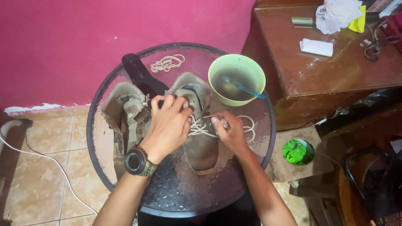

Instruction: The person threads a shoelace through the eyelets of a brown boot placed on a glass table, then ties the laces into a knot. The task is performed by hand without tools.

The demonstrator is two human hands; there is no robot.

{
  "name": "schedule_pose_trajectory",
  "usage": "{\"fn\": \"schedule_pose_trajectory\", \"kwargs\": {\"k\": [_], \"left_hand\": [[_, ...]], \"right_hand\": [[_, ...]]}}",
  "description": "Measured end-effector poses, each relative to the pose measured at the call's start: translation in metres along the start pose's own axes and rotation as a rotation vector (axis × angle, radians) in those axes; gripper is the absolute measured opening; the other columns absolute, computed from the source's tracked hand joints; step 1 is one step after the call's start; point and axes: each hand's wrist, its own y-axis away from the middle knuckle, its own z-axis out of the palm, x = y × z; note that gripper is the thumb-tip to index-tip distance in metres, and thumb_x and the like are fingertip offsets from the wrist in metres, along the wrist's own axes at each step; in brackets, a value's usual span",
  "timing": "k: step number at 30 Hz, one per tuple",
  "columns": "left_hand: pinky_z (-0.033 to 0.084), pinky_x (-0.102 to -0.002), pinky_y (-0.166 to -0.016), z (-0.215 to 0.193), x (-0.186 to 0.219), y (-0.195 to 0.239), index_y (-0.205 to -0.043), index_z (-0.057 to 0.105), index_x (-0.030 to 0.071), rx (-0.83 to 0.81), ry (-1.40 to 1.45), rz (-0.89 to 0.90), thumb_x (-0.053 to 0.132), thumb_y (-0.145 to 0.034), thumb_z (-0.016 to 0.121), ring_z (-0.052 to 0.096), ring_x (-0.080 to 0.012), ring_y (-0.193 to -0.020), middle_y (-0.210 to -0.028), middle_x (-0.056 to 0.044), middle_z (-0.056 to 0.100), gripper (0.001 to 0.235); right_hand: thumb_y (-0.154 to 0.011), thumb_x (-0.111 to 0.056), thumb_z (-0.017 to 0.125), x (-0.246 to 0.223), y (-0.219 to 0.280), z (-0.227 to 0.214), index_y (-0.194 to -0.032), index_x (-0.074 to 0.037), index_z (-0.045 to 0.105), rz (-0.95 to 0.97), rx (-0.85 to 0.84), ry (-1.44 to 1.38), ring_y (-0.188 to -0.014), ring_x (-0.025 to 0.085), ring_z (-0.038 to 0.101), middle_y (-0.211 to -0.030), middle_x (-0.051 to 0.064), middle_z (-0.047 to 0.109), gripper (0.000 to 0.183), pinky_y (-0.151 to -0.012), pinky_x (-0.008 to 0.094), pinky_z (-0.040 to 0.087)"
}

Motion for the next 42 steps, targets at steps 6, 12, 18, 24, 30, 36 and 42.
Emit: {"fn": "schedule_pose_trajectory", "kwargs": {"k": [6,12,18,24,30,36,42], "left_hand": [[0.024,-0.055,-0.102,-0.007,0.003,-0.007,-0.092,0.068,0.01,-0.187,0.045,-0.032,0.013,-0.078,0.071,0.047,-0.0271,-0.109,-0.106,-0.006,0.058,0.014],[0.024,-0.059,-0.102,-0.001,0.0,-0.009,-0.088,0.064,0.011,-0.216,0.034,-0.011,0.014,-0.073,0.076,0.045,-0.0273,-0.107,-0.102,-0.005,0.055,0.02],[0.024,-0.059,-0.1,0.006,0.007,-0.01,-0.092,0.067,0.011,-0.127,-0.002,-0.006,0.008,-0.077,0.068,0.046,-0.0268,-0.105,-0.096,-0.005,0.058,0.014],[0.026,-0.057,-0.101,0.01,0.003,-0.009,-0.105,0.067,0.013,-0.038,0.0,0.016,0.006,-0.08,0.066,0.051,-0.0256,-0.099,-0.09,-0.005,0.064,0.026],[0.025,-0.057,-0.101,0.003,-0.001,-0.01,-0.12,0.064,0.015,-0.043,0.097,0.014,0.008,-0.082,0.063,0.053,-0.0259,-0.095,-0.085,-0.005,0.064,0.038],[0.026,-0.055,-0.101,0.007,-0.001,-0.006,-0.087,0.07,0.015,0.034,0.118,0.004,0.008,-0.083,0.059,0.052,-0.0235,-0.092,-0.086,-0.004,0.061,0.013],[0.027,-0.055,-0.099,0.005,-0.005,-0.009,-0.085,0.065,0.015,-0.028,0.114,-0.002,0.013,-0.083,0.059,0.053,-0.0249,-0.091,-0.083,-0.004,0.058,0.007]], "right_hand": [[-0.099,-0.014,0.067,0.0,0.007,0.002,-0.112,-0.004,0.07,-0.002,0.039,-0.015,-0.071,0.028,0.068,-0.082,0.017,0.073,0.017,-0.067,0.042,0.053],[-0.094,-0.016,0.073,0.018,0.012,0.005,-0.116,-0.007,0.069,0.03,0.001,-0.006,-0.083,0.035,0.073,-0.091,0.018,0.075,0.024,-0.075,0.046,0.056],[-0.089,-0.017,0.079,0.005,0.007,0.003,-0.115,-0.007,0.069,0.011,-0.027,0.011,-0.082,0.032,0.072,-0.089,0.017,0.073,0.03,-0.076,0.046,0.056],[-0.087,-0.019,0.081,0.014,0.008,0.007,-0.115,-0.009,0.071,0.016,-0.019,0.014,-0.082,0.033,0.073,-0.092,0.015,0.074,0.031,-0.076,0.045,0.057],[-0.097,-0.016,0.069,-0.003,0.003,0.004,-0.107,-0.009,0.073,0.02,0.005,0.039,-0.08,0.033,0.072,-0.088,0.014,0.072,0.013,-0.075,0.044,0.056],[-0.1,-0.015,0.065,-0.003,0.002,0.004,-0.103,-0.008,0.073,-0.013,0.033,0.018,-0.068,0.025,0.068,-0.077,0.01,0.069,0.011,-0.067,0.039,0.055],[-0.099,-0.011,0.064,0.003,0.004,0.006,-0.101,-0.007,0.073,-0.007,0.052,-0.018,-0.063,0.024,0.065,-0.072,0.012,0.069,0.009,-0.064,0.04,0.053]]}}
